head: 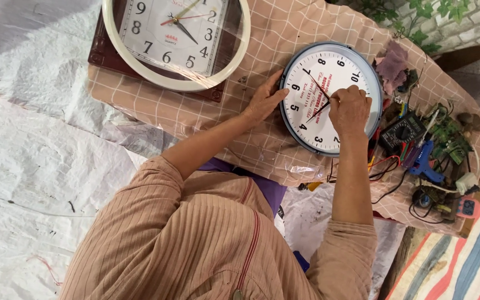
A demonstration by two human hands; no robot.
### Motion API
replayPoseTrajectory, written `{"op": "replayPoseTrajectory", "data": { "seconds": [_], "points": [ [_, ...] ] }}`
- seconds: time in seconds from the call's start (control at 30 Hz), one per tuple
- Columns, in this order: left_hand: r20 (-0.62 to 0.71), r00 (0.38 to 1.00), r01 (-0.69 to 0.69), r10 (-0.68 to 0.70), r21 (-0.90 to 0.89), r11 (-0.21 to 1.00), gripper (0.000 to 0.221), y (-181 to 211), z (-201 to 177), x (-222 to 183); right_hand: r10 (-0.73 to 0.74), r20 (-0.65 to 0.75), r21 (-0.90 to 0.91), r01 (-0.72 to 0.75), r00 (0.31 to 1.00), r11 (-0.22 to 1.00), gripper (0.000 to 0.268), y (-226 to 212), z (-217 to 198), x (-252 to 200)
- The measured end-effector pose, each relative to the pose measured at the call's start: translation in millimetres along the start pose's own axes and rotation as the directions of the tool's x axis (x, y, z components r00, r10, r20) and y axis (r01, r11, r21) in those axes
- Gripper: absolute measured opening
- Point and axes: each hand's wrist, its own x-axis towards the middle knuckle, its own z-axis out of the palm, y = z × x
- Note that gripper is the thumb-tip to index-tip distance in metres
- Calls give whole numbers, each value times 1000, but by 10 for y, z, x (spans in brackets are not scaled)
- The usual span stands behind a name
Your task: Disassembling a wall clock by removing its outer frame and using a screwdriver to work on the back mechanism.
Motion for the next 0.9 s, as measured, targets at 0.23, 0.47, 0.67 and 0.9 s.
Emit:
{"op": "replayPoseTrajectory", "data": {
  "seconds": [0.23,0.47,0.67,0.9],
  "points": [
    [35,904,-239,427,868,434,50,597,395,-112,-2,12,-57,2,1000,998,6,27,97,12],
    [583,738,-622,338,783,8,14,317,795,81,124,-1,-35,-124,992,992,11,85,256,14],
    [533,845,-528,-56,845,80,27,506,880,-14,255,-37,-4,-256,966,967,11,56,421,-59],
    [571,793,-597,215,798,84,14,338,824,-87,540,12,19,-540,842,842,9,-62,532,-49]
  ]
}}
